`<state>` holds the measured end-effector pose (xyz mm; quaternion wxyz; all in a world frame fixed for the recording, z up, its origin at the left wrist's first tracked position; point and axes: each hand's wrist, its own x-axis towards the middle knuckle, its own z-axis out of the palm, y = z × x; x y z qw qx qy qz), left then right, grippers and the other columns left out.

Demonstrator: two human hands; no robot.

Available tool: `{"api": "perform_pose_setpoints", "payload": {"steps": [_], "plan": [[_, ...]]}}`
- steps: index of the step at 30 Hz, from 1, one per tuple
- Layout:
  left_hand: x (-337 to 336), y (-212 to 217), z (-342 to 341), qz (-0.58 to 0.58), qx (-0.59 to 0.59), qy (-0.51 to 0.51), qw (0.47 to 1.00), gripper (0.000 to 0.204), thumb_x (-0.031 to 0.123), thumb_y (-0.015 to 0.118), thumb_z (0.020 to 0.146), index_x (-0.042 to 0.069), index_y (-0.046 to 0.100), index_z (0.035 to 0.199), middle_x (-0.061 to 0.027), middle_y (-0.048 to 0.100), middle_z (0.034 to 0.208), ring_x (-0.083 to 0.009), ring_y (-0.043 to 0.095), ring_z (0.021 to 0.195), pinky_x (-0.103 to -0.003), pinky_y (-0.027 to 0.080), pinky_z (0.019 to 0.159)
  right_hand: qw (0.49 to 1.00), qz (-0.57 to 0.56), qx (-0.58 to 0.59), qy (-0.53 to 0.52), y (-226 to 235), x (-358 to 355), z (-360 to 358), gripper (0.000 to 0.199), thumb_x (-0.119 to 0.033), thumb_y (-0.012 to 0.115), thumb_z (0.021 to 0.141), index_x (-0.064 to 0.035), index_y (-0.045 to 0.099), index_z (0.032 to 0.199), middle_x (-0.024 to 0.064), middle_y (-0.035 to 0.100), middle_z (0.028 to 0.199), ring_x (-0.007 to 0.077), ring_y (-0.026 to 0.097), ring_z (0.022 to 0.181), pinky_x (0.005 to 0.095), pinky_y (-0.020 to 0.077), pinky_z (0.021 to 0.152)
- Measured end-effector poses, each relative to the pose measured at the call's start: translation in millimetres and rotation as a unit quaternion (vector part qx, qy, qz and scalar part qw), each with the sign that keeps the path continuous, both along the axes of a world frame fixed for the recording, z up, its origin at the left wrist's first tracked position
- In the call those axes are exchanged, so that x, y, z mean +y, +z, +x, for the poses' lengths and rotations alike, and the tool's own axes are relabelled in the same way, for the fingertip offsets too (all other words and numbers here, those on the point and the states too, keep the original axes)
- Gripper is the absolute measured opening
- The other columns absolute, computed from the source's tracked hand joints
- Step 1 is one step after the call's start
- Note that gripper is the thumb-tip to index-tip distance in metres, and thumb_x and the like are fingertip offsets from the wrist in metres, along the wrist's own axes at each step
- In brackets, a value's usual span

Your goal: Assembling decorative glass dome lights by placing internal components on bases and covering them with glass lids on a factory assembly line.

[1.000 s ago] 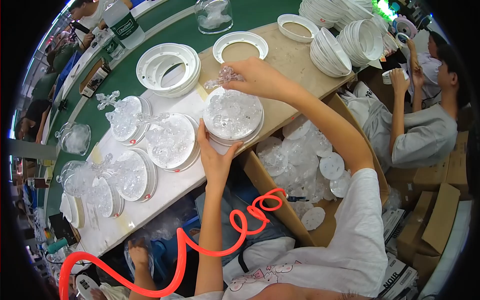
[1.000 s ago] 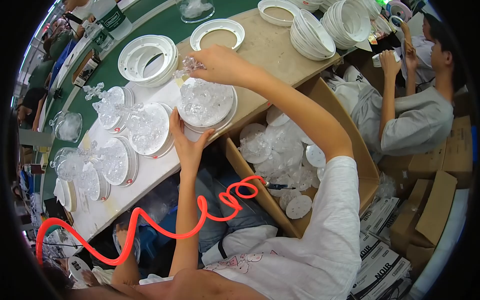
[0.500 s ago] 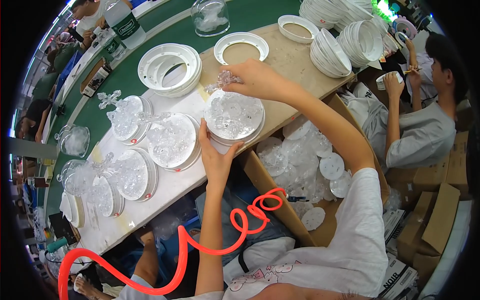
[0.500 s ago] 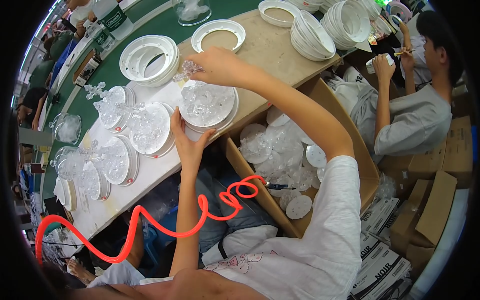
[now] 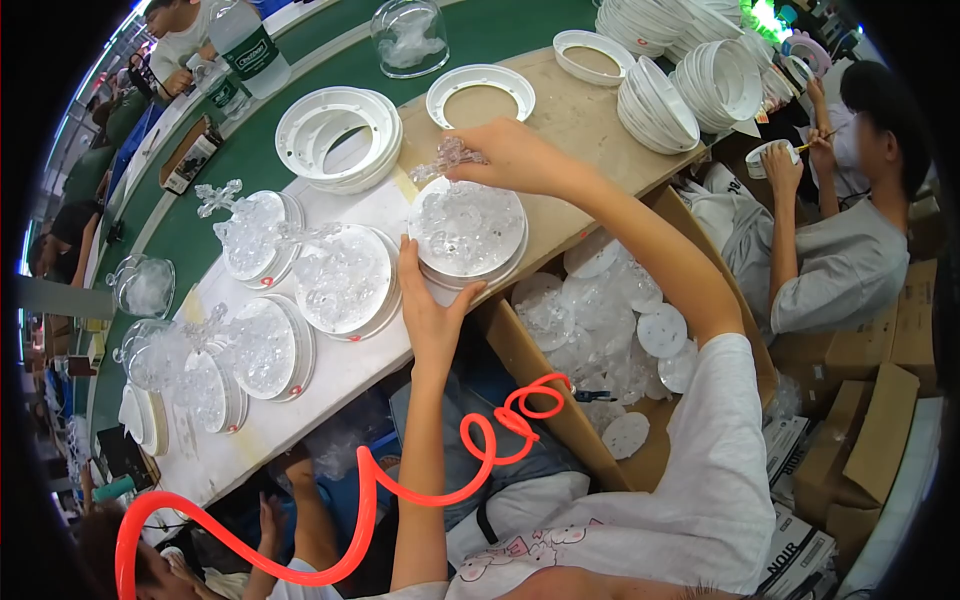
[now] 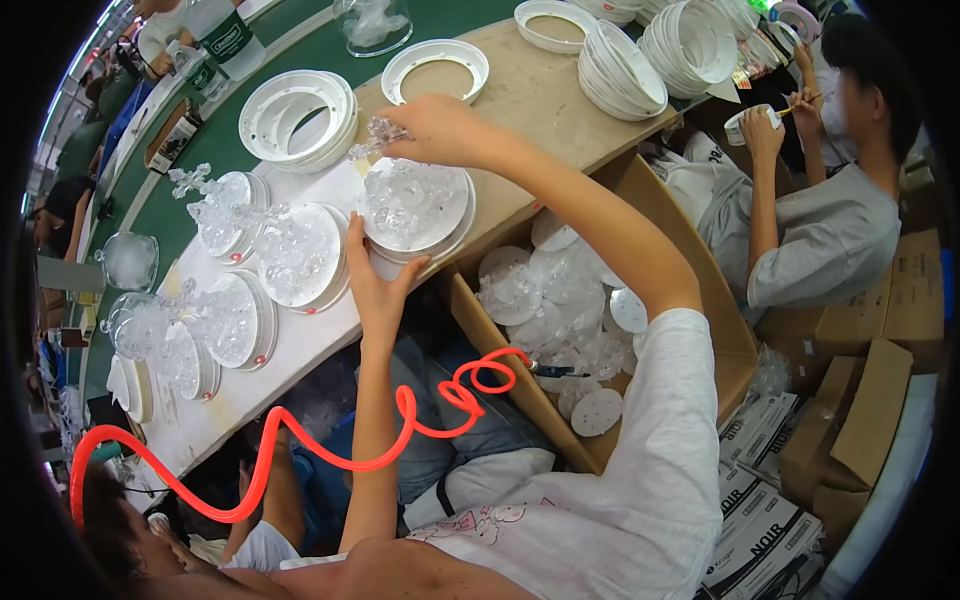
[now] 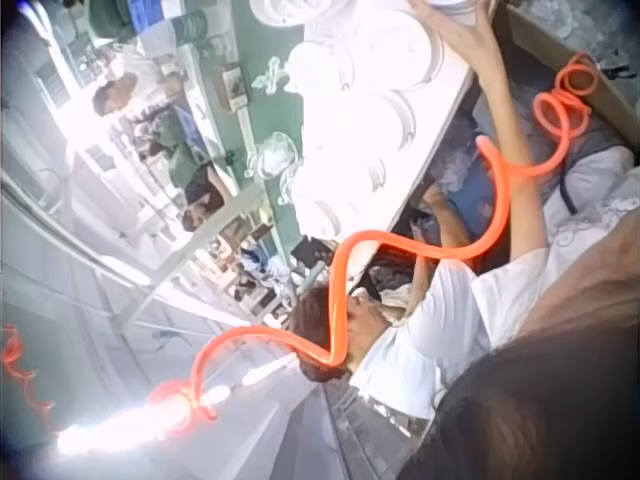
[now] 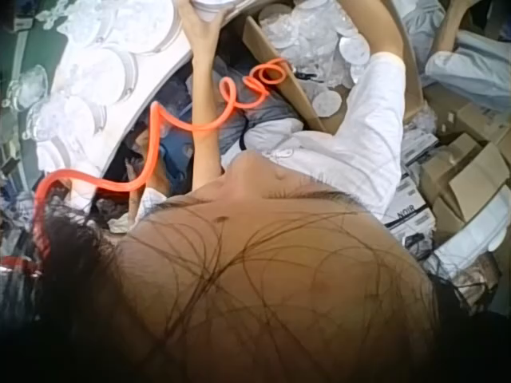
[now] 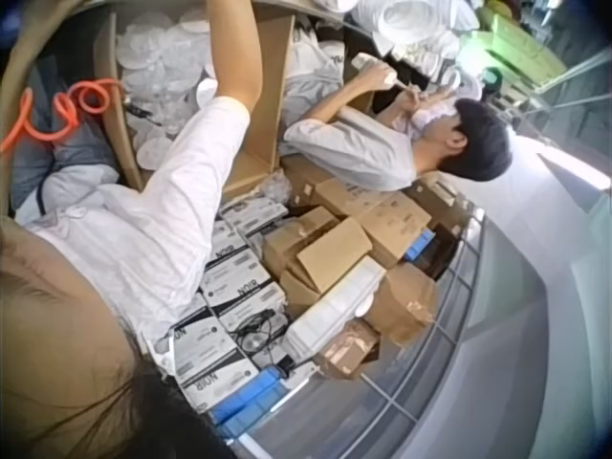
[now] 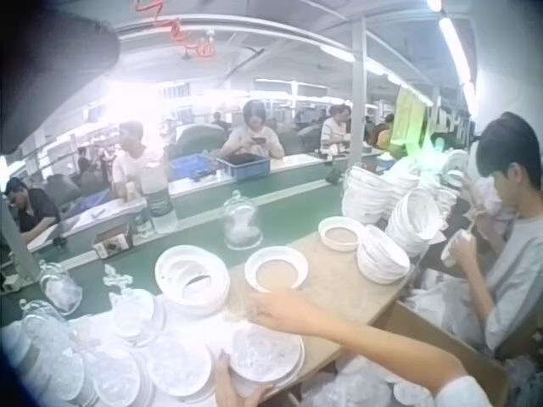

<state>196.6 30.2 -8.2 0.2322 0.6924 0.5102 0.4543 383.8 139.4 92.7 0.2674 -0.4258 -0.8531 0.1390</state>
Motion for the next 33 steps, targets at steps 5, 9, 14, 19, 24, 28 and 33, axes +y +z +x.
{"api": "perform_pose_setpoints", "payload": {"steps": [5,9,14,19,24,28,33], "plan": [[-0.3,0.6,0.3,-0.007,0.001,0.002,1.0,0.092,0.019,0.082,0.061,-0.002,0.028,0.133,-0.0231,0.03,0.14,-0.0377,0.032,0.128,-0.04,0.03,0.104,1.0,0.002,-0.01,-0.028,3.4,-6.4,-2.8,0.037,-0.029,0.065,0.078,-0.0053,0.06,0.105,0.0156,0.064,0.072,0.0329,0.061,0.065,0.0382,0.0478,0.06],[-0.3,1.2,-0.9,-0.004,0.008,0.001,1.0,0.092,0.019,0.082,0.061,-0.002,0.028,0.133,-0.0231,0.03,0.14,-0.0378,0.032,0.128,-0.04,0.03,0.104,0.999,0.009,0.003,-0.043,5.7,-11.5,-7.2,0.037,-0.03,0.065,0.078,-0.0051,0.059,0.105,0.0159,0.063,0.072,0.0333,0.061,0.064,0.0388,0.0478,0.06],[0.0,1.0,-1.8,-0.008,0.006,0.0,1.0,0.092,0.019,0.082,0.061,-0.002,0.028,0.133,-0.0232,0.029,0.14,-0.0378,0.032,0.128,-0.04,0.03,0.104,0.998,0.031,-0.024,-0.04,4.9,-8.9,-8.2,0.038,-0.029,0.065,0.078,-0.0056,0.058,0.107,0.0154,0.065,0.076,0.0329,0.061,0.067,0.0395,0.0481,0.062],[0.1,1.0,0.2,-0.006,0.007,-0.005,1.0,0.092,0.018,0.081,0.061,-0.002,0.028,0.133,-0.0235,0.029,0.14,-0.0379,0.032,0.128,-0.04,0.03,0.104,1.0,-0.009,-0.018,-0.012,0.9,1.7,0.0,0.034,-0.027,0.064,0.078,-0.0052,0.058,0.104,0.0143,0.065,0.078,0.0324,0.062,0.069,0.0388,0.048,0.063],[0.3,1.0,-0.1,-0.006,0.004,-0.007,1.0,0.092,0.018,0.081,0.061,-0.002,0.028,0.133,-0.0238,0.029,0.14,-0.0382,0.033,0.128,-0.04,0.03,0.104,1.0,-0.021,-0.009,-0.015,1.0,3.6,-1.9,0.033,-0.026,0.065,0.078,-0.0051,0.058,0.102,0.0142,0.065,0.078,0.0322,0.062,0.069,0.0383,0.0478,0.062],[0.5,0.8,-1.6,-0.004,0.003,-0.006,1.0,0.092,0.018,0.081,0.061,-0.003,0.028,0.133,-0.0238,0.029,0.14,-0.0382,0.033,0.128,-0.04,0.03,0.104,0.999,-0.03,-0.021,-0.03,6.8,-4.7,-4.1,0.035,-0.026,0.065,0.078,-0.0048,0.058,0.105,0.015,0.065,0.079,0.0326,0.062,0.07,0.0382,0.0479,0.063],[0.2,0.4,-0.6,0.002,0.006,-0.004,1.0,0.094,0.017,0.081,0.061,-0.003,0.027,0.134,-0.0237,0.03,0.14,-0.0379,0.033,0.127,-0.04,0.03,0.104,0.999,0.01,0.013,-0.046,1.9,-12.0,-4.7,0.036,-0.025,0.065,0.078,-0.004,0.058,0.106,0.016,0.065,0.078,0.0332,0.062,0.07,0.0379,0.0482,0.064]]}}
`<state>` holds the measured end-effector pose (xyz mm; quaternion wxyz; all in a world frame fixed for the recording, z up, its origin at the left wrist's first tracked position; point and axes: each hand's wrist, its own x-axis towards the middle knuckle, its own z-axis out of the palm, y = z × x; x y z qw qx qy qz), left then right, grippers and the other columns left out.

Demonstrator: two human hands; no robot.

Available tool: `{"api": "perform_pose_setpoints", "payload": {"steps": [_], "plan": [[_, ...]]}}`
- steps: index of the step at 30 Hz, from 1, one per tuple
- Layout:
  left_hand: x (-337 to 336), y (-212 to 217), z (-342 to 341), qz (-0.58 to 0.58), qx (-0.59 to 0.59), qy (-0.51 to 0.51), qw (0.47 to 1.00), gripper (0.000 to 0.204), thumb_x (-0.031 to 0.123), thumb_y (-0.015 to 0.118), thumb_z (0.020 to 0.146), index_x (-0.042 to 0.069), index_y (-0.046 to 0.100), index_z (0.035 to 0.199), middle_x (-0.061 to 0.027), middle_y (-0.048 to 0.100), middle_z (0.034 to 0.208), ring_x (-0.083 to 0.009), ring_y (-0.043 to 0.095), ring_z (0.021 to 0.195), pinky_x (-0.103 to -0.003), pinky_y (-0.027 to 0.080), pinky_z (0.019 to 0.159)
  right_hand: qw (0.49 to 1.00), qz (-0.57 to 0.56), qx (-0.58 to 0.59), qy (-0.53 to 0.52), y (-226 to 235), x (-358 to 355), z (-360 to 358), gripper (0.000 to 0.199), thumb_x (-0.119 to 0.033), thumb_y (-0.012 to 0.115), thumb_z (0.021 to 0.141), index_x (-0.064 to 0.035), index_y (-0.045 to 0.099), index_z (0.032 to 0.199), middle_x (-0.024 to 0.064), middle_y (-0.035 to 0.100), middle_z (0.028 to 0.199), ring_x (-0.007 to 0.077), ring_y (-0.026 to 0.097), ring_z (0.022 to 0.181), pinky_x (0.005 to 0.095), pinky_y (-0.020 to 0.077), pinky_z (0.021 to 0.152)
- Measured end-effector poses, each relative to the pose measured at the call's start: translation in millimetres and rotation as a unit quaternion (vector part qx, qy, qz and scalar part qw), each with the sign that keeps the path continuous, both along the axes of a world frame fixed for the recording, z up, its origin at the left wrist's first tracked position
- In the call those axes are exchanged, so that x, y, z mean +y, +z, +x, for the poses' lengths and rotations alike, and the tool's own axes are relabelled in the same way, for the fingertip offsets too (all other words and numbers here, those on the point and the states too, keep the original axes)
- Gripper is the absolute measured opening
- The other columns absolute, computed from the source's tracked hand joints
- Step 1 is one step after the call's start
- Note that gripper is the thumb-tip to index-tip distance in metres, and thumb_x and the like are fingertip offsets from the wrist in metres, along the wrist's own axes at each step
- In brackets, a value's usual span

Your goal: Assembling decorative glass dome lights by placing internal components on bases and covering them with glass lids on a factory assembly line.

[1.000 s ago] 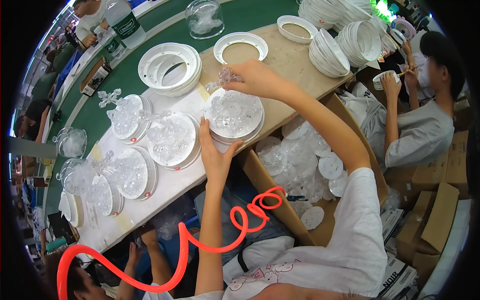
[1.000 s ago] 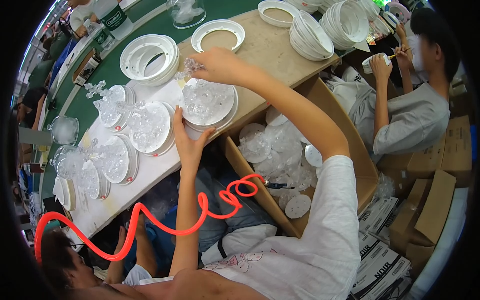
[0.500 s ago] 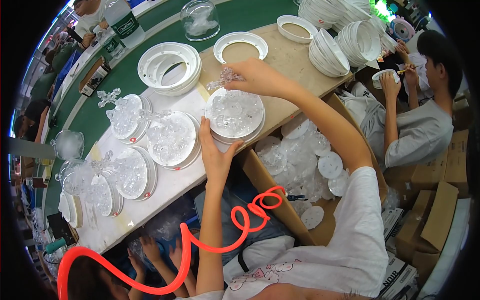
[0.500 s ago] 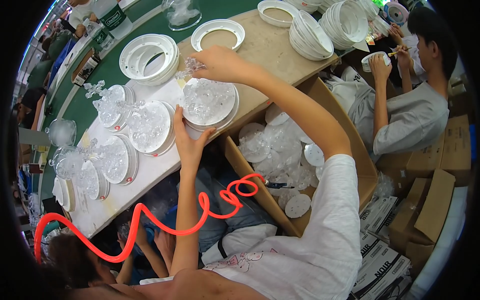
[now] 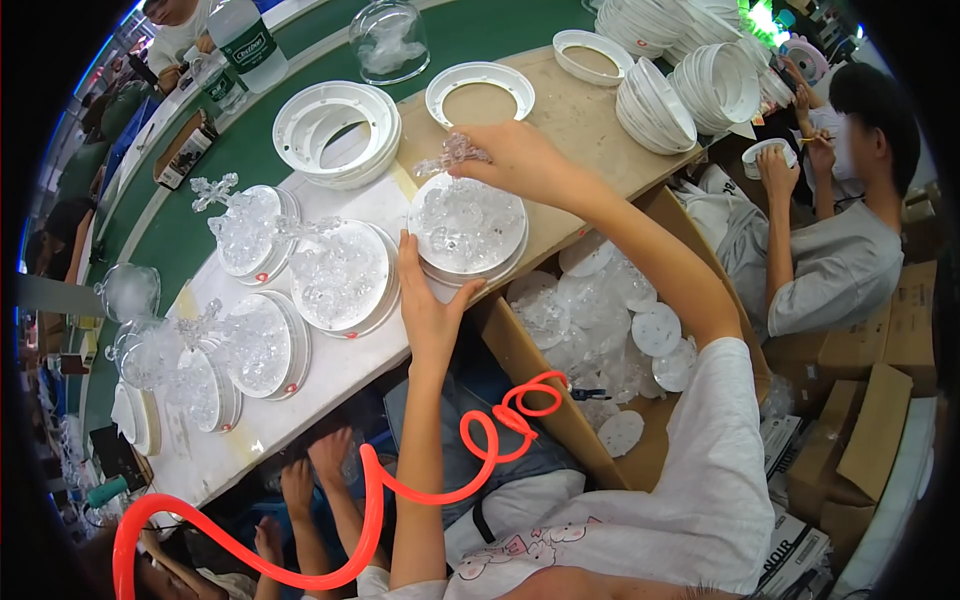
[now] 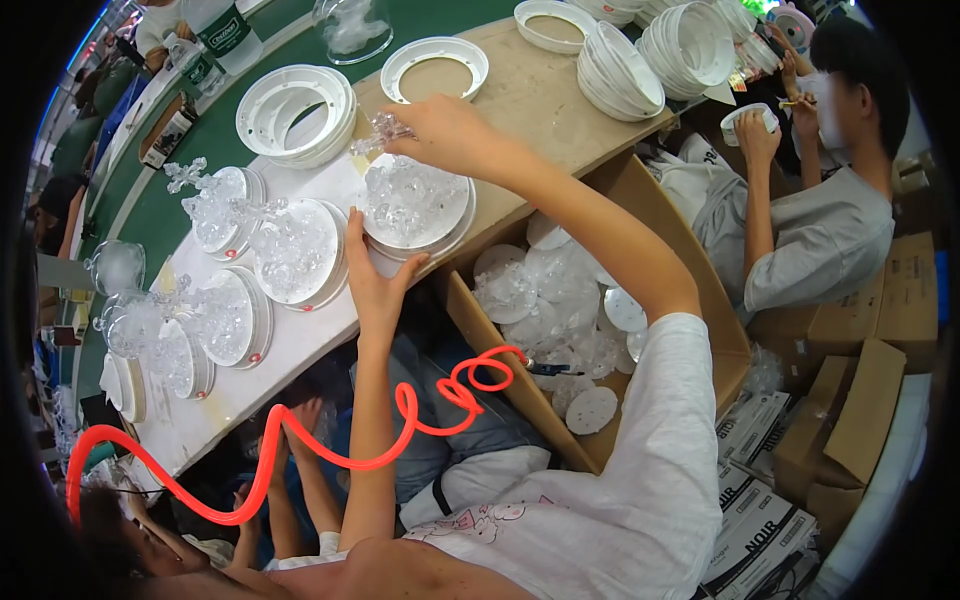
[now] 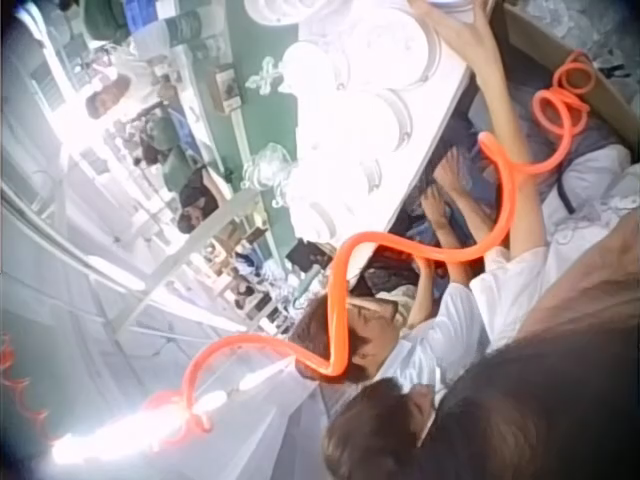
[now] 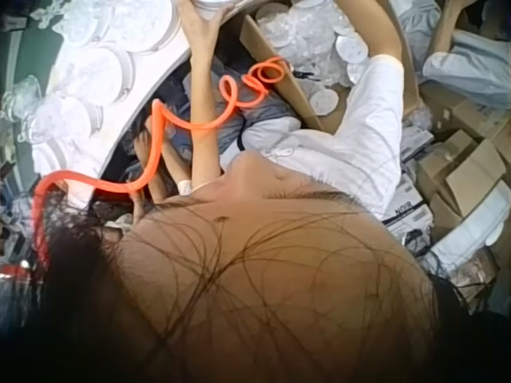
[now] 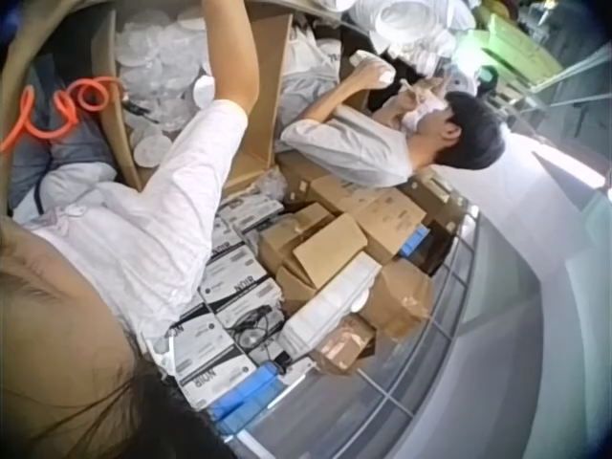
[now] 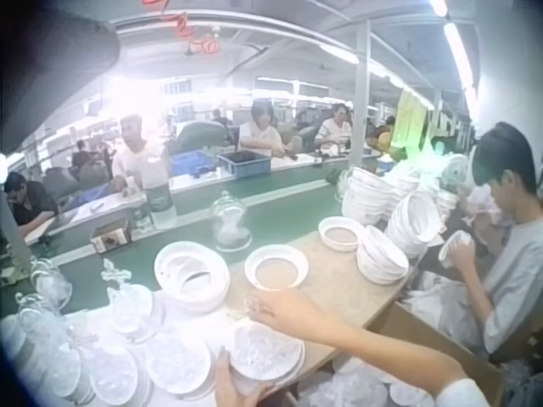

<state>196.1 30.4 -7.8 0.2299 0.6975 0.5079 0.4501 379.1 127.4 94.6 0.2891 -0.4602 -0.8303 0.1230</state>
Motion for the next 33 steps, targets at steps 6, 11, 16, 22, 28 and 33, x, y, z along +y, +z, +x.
{"api": "perform_pose_setpoints", "payload": {"steps": [6,11,16,22,28,33], "plan": [[0.5,-0.1,-1.0,-0.006,-0.006,-0.007,1.0,0.095,0.016,0.081,0.061,-0.003,0.025,0.136,-0.024,0.03,0.139,-0.0373,0.034,0.127,-0.039,0.031,0.104,0.999,0.004,-0.024,-0.024,3.2,1.4,-4.3,0.04,-0.027,0.065,0.078,-0.0025,0.058,0.109,0.0163,0.064,0.077,0.0329,0.062,0.071,0.0377,0.0484,0.065],[0.0,-0.3,-0.8,-0.018,-0.005,-0.006,1.0,0.095,0.017,0.081,0.061,-0.003,0.025,0.135,-0.0242,0.03,0.14,-0.0374,0.033,0.128,-0.039,0.03,0.104,0.997,-0.046,-0.023,-0.049,1.6,-5.8,-3.8,0.037,-0.027,0.065,0.078,-0.0021,0.059,0.105,0.0169,0.064,0.08,0.0333,0.062,0.073,0.038,0.0484,0.066],[1.2,-1.0,-0.9,-0.011,-0.008,-0.007,1.0,0.094,0.019,0.081,0.062,-0.002,0.026,0.136,-0.0235,0.03,0.14,-0.037,0.033,0.128,-0.039,0.031,0.104,0.999,-0.02,0.005,-0.028,-5.7,-2.7,1.4,0.036,-0.028,0.065,0.079,-0.0023,0.058,0.104,0.017,0.064,0.08,0.0338,0.062,0.073,0.038,0.0485,0.066],[0.3,2.6,-2.2,0.012,0.028,-0.006,1.0,0.089,0.02,0.08,0.063,-0.002,0.031,0.134,-0.0224,0.028,0.142,-0.0366,0.032,0.129,-0.04,0.031,0.104,0.999,-0.025,-0.001,-0.044,-4.0,-4.9,-1.7,0.036,-0.028,0.064,0.079,-0.0028,0.058,0.103,0.017,0.065,0.081,0.0345,0.062,0.073,0.0382,0.0486,0.067],[-0.3,3.5,-2.3,0.003,0.027,-0.007,1.0,0.087,0.021,0.08,0.063,-0.001,0.033,0.134,-0.0228,0.028,0.142,-0.0366,0.032,0.129,-0.04,0.032,0.103,0.995,-0.075,-0.029,-0.056,2.4,-5.4,-2.5,0.041,-0.03,0.064,0.079,-0.0039,0.054,0.11,0.0181,0.064,0.087,0.0343,0.062,0.079,0.0391,0.0486,0.071],[-2.2,5.6,-1.9,0.005,0.021,-0.002,1.0,0.087,0.021,0.079,0.063,-0.001,0.033,0.133,-0.0233,0.028,0.142,-0.0367,0.032,0.129,-0.039,0.032,0.103,0.98,-0.168,0.11,-0.012,2.9,-15.1,20.5,0.069,-0.036,0.07,0.074,-0.0099,0.04,0.131,0.0219,0.055,0.118,0.0324,0.053,0.112,0.04,0.0432,0.091]]}}
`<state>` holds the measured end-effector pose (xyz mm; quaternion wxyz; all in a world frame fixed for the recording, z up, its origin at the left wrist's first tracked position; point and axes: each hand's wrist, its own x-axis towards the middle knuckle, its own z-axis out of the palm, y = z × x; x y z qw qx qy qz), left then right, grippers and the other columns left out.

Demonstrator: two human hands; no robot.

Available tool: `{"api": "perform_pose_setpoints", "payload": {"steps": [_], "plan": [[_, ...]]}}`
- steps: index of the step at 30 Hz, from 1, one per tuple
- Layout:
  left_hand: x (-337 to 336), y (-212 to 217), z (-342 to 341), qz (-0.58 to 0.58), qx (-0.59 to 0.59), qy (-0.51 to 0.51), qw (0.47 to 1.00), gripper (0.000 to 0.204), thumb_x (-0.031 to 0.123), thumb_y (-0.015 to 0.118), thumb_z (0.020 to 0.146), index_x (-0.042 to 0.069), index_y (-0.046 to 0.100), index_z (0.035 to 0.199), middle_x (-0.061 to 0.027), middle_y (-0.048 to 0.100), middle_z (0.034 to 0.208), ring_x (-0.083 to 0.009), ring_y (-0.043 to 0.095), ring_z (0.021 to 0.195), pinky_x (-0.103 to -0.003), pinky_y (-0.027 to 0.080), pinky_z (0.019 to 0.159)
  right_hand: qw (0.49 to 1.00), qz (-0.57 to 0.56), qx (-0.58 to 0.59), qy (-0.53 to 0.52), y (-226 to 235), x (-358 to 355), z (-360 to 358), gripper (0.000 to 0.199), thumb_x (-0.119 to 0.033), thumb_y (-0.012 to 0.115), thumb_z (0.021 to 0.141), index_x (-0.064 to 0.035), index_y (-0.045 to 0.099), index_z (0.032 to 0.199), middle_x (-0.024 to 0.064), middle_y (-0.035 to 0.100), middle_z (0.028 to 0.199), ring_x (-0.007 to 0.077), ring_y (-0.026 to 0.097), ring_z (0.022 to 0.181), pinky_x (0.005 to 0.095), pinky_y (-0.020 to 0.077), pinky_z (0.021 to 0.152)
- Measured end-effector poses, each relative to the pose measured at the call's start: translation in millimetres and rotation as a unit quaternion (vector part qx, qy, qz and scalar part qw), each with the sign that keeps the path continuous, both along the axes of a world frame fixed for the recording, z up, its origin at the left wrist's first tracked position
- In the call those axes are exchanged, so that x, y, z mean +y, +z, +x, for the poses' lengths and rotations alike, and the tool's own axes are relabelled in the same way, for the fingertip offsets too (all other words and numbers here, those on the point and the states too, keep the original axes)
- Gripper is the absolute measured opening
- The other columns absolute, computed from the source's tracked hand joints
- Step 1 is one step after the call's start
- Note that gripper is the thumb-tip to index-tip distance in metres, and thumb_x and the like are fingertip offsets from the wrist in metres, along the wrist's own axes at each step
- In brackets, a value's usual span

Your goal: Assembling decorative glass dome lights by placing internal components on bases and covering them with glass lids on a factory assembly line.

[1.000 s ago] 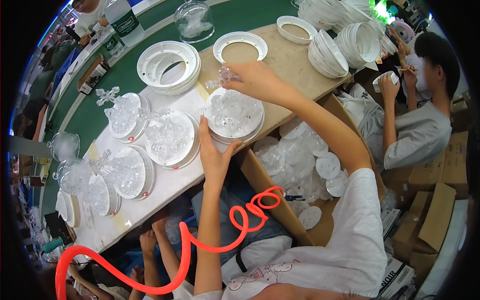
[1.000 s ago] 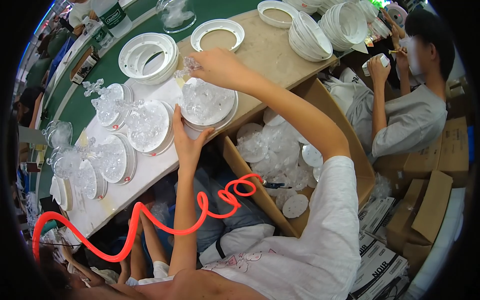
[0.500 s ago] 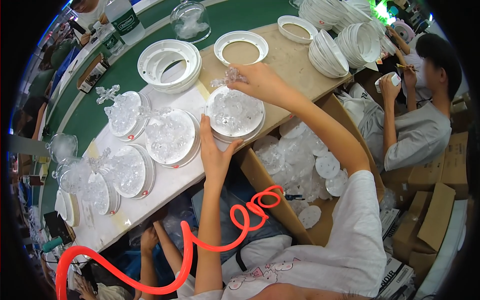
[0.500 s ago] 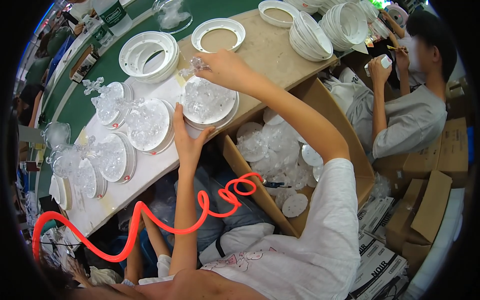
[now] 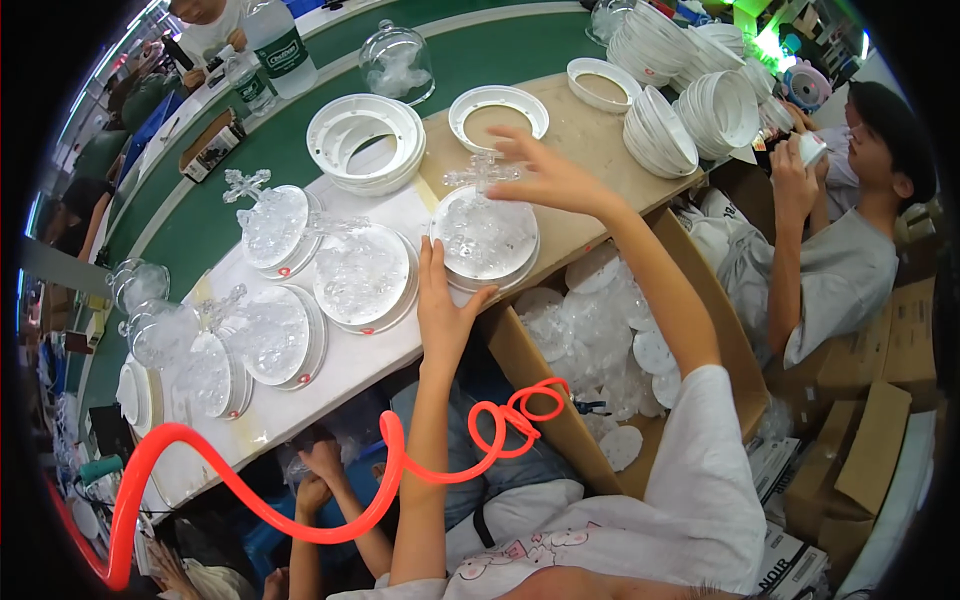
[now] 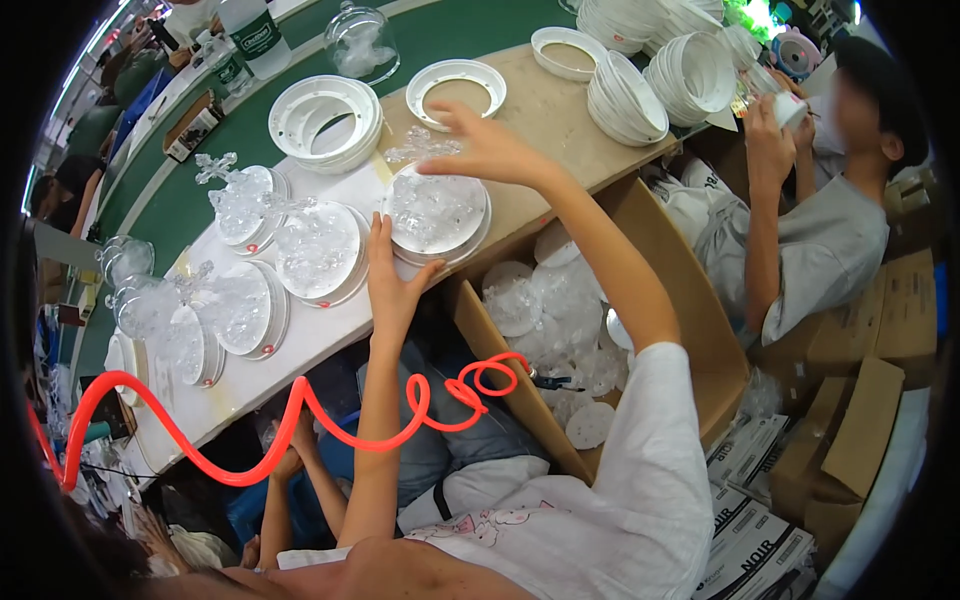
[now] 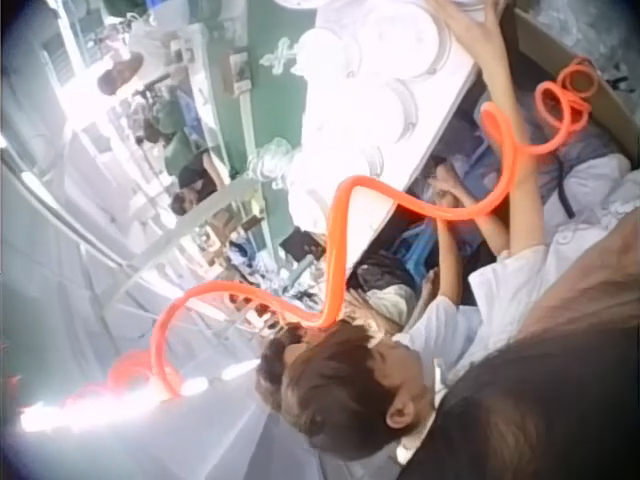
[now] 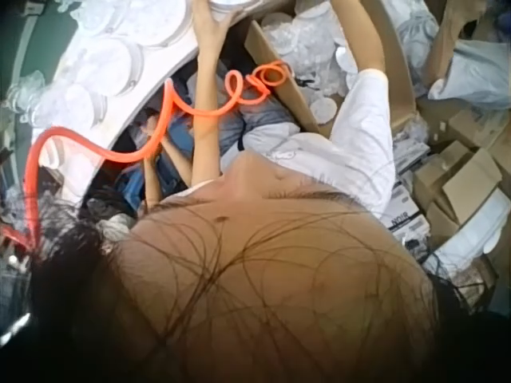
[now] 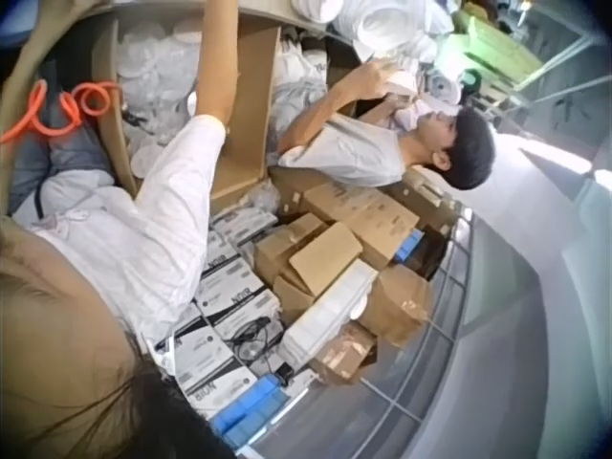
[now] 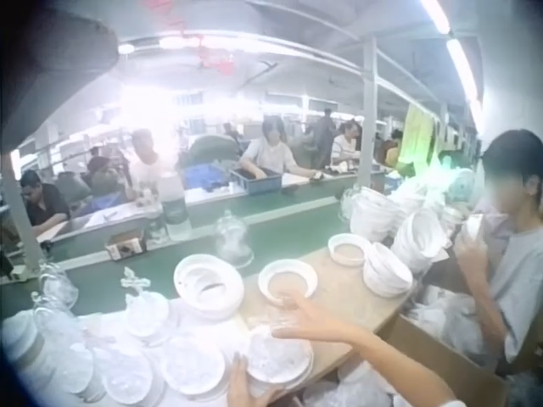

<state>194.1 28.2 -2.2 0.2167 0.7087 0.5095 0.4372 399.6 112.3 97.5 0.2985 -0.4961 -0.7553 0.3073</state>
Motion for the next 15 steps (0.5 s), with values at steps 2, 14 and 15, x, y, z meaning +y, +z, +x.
{"api": "perform_pose_setpoints", "payload": {"steps": [2,14,15], "plan": [[0.2,-3.6,-1.5,-0.001,0.009,-0.003,1.0,0.086,0.021,0.079,0.064,-0.001,0.033,0.133,-0.024,0.027,0.142,-0.0371,0.032,0.129,-0.039,0.032,0.103,0.998,-0.049,0.027,0.01,-8.7,-20.6,15.8,0.097,-0.041,0.076,0.067,-0.011,0.022,0.141,0.023,0.036,0.137,0.032,0.034,0.13,0.0419,0.0298,0.105],[4.8,-5.4,-5.7,0.037,-0.032,0.002,0.999,0.074,0.011,0.07,0.074,-0.002,0.031,0.134,-0.0243,0.028,0.141,-0.038,0.032,0.129,-0.039,0.031,0.104,0.996,0.065,-0.035,-0.05,-75.5,-53.6,-2.8,0.106,-0.029,0.082,0.057,-0.0027,0.02,0.14,0.0206,0.036,0.136,0.0355,0.034,0.128,0.0411,0.0263,0.105],[2.4,-4.3,-5.5,0.039,-0.033,0.001,0.999,0.074,0.011,0.07,0.074,-0.002,0.031,0.134,-0.0243,0.028,0.141,-0.038,0.032,0.129,-0.039,0.031,0.104,0.997,0.054,-0.036,-0.04,-76.2,-49.3,0.1,0.107,-0.031,0.081,0.057,-0.0038,0.02,0.14,0.0204,0.036,0.137,0.0355,0.033,0.128,0.0434,0.0242,0.106]]}}
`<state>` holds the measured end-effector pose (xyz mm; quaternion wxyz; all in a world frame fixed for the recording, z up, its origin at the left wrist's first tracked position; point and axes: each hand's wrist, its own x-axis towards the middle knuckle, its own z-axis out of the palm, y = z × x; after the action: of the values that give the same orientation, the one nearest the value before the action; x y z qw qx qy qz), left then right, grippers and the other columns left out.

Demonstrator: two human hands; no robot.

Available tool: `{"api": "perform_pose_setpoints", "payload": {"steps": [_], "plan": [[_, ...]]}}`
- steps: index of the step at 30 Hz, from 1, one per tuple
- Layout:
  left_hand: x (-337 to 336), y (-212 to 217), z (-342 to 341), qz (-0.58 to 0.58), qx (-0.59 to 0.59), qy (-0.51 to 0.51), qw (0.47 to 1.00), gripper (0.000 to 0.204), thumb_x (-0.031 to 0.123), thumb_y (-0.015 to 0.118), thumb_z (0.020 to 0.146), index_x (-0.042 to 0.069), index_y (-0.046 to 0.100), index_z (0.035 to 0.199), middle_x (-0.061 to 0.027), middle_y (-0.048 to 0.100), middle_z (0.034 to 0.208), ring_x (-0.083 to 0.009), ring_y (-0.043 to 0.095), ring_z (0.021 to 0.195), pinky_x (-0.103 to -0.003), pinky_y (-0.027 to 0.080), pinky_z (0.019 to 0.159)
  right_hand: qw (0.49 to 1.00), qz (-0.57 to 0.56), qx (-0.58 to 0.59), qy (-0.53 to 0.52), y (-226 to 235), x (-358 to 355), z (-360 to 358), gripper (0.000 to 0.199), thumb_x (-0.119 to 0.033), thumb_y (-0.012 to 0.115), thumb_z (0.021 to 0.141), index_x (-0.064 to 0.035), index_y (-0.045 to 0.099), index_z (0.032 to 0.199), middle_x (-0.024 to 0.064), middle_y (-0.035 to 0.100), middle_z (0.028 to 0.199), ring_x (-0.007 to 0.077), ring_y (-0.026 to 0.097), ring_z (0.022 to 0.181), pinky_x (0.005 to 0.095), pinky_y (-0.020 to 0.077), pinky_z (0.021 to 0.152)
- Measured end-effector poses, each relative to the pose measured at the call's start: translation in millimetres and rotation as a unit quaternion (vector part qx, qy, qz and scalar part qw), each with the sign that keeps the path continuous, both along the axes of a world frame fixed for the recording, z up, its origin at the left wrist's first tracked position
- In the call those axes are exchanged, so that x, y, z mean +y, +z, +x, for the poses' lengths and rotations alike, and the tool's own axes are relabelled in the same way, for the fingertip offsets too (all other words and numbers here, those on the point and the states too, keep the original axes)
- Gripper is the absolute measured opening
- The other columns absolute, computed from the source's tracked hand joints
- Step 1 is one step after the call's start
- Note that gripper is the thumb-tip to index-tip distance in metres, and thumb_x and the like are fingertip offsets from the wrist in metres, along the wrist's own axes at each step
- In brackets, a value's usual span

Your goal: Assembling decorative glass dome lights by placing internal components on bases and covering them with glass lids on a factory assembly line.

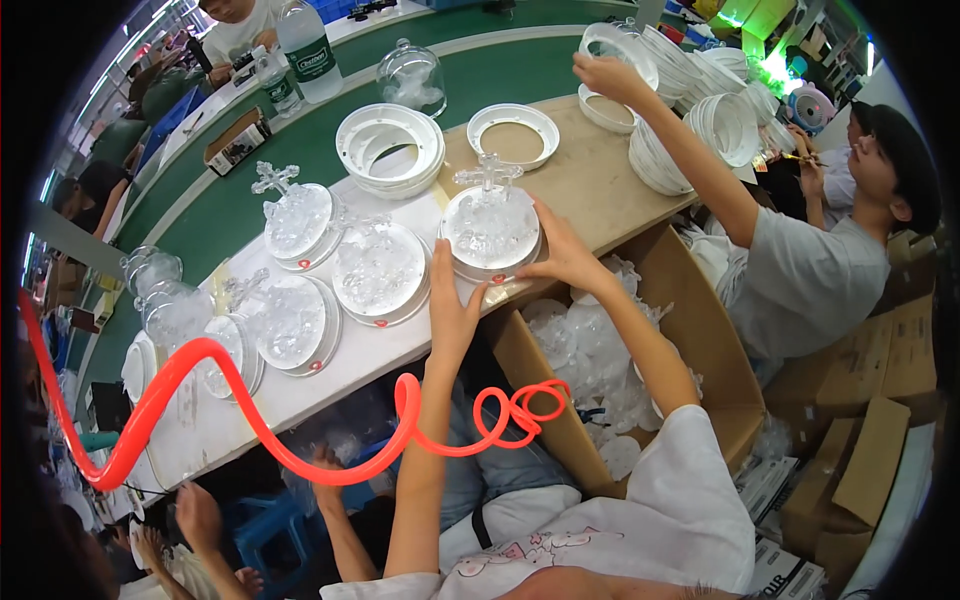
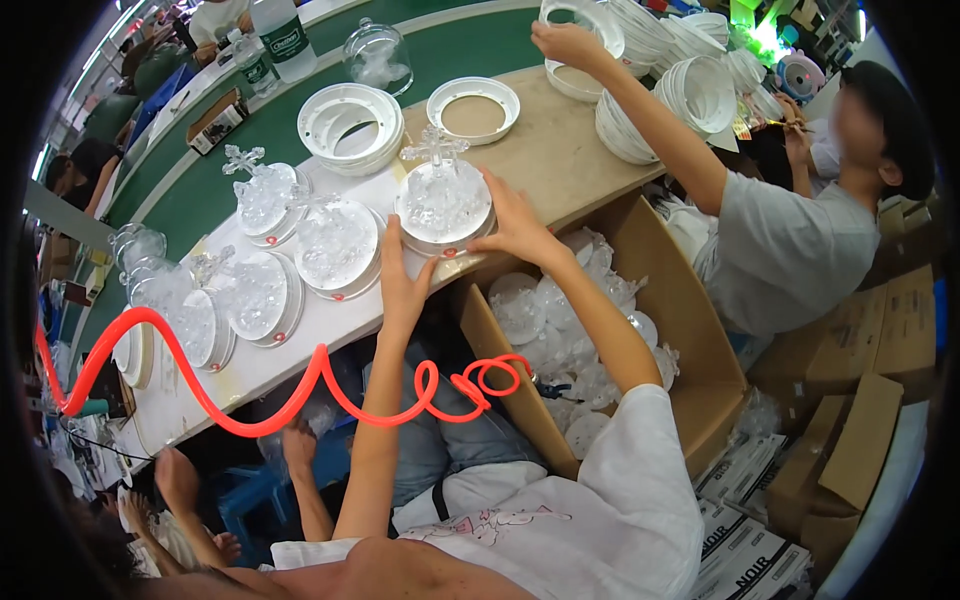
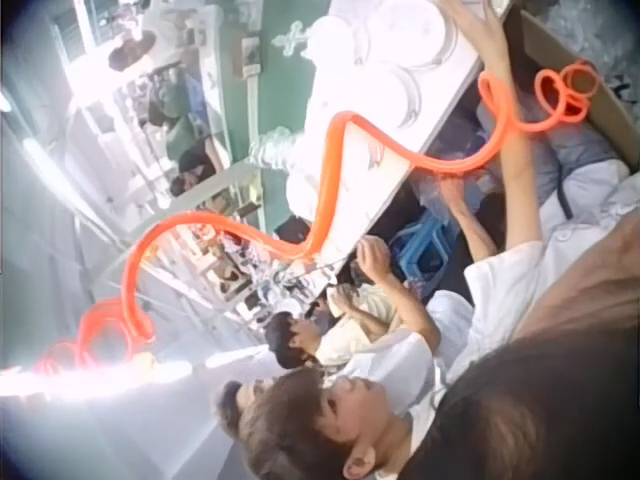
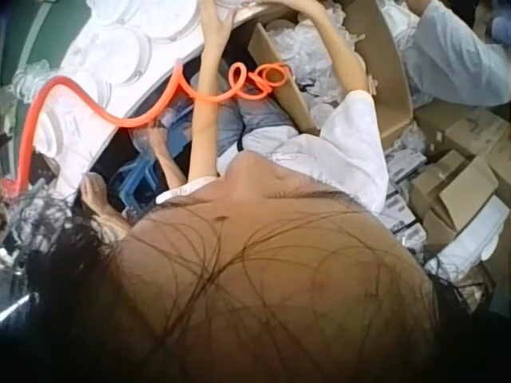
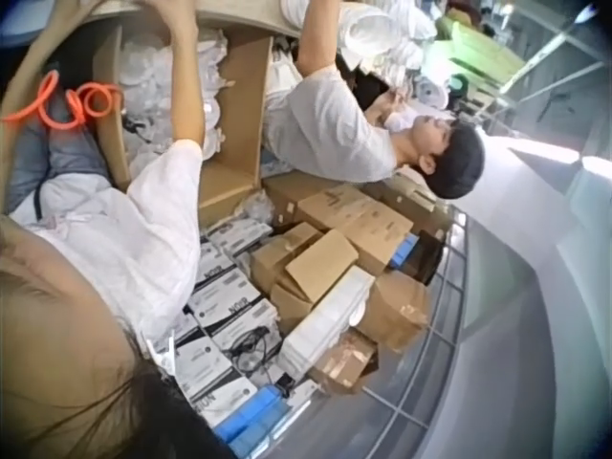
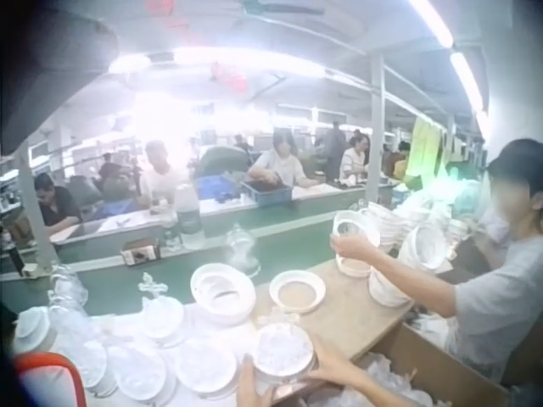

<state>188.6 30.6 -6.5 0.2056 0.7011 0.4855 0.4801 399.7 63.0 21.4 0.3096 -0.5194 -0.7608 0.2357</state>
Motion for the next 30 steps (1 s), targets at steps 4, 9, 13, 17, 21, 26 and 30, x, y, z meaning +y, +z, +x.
{"api": "perform_pose_setpoints", "payload": {"steps": [4,9,13,17,21,26,30], "plan": [[-29.0,7.3,-16.3,0.022,0.019,-0.044,0.999,0.049,-0.001,0.059,0.079,0.001,0.045,0.126,-0.0196,0.041,0.134,-0.0336,0.041,0.124,-0.039,0.035,0.1,0.999,-0.029,-0.026,-0.008,0.4,15.5,0.8,0.112,-0.036,0.081,0.057,-0.0083,0.015,0.142,0.0195,0.034,0.139,0.035,0.031,0.13,0.0525,0.0166,0.106],[-56.7,20.8,-55.7,0.082,0.024,0.024,0.996,0.033,-0.007,0.054,0.079,0.002,0.058,0.111,-0.0173,0.055,0.117,-0.0321,0.055,0.107,-0.036,0.046,0.087,0.997,-0.072,-0.029,0.019,5.7,33.5,-4.3,0.119,-0.042,0.081,0.055,-0.0153,0.007,0.145,0.0173,0.028,0.144,0.0335,0.026,0.134,0.0617,0.0096,0.103],[-70.1,18.0,-84.2,0.09,-0.017,0.081,0.993,0.03,-0.008,0.053,0.08,0.0,0.058,0.109,-0.0166,0.058,0.11,-0.0312,0.057,0.102,-0.036,0.047,0.084,0.997,-0.055,-0.043,0.019,3.3,35.6,-7.3,0.123,-0.041,0.082,0.052,-0.0118,0.007,0.145,0.0188,0.026,0.144,0.0338,0.027,0.133,0.0565,0.0149,0.105],[-87.4,5.2,-107.5,0.106,-0.031,0.13,0.985,0.027,-0.006,0.055,0.08,0.0,0.059,0.106,-0.0164,0.06,0.104,-0.0306,0.059,0.096,-0.035,0.048,0.081,0.996,-0.05,0.038,0.069,7.6,32.5,-16.7,0.123,-0.034,0.084,0.051,-0.0012,0.008,0.143,0.0236,0.025,0.143,0.0337,0.026,0.133,0.0352,0.0227,0.108],[-113.3,-3.1,-113.7,0.081,-0.063,0.181,0.978,0.026,-0.007,0.055,0.08,0.0,0.059,0.104,-0.0151,0.061,0.097,-0.026,0.061,0.088,-0.031,0.049,0.076,0.998,-0.034,-0.012,0.048,-0.6,34.4,-10.9,0.122,-0.033,0.084,0.054,0.0034,0.007,0.142,0.0221,0.018,0.146,0.0293,0.021,0.135,0.0346,0.0194,0.11],[-162.0,-11.6,-123.6,0.016,-0.107,0.191,0.976,0.026,-0.008,0.053,0.081,-0.001,0.059,0.105,-0.0142,0.06,0.095,-0.0222,0.063,0.083,-0.028,0.05,0.073,0.996,-0.019,-0.088,-0.02,-0.9,7.0,-11.1,0.109,-0.026,0.08,0.061,-0.0014,0.012,0.143,0.0166,0.021,0.147,0.0313,0.025,0.134,0.0372,0.0217,0.108],[-213.1,-38.1,-146.1,-0.058,-0.078,0.213,0.972,0.023,-0.006,0.053,0.083,-0.002,0.059,0.105,-0.013,0.061,0.098,-0.019,0.064,0.085,-0.025,0.049,0.073,0.996,0.065,0.011,-0.066,2.8,-50.0,-6.9,0.087,-0.017,0.073,0.071,-0.005,0.023,0.141,0.0178,0.033,0.141,0.0308,0.036,0.128,0.0408,0.0271,0.104]]}}
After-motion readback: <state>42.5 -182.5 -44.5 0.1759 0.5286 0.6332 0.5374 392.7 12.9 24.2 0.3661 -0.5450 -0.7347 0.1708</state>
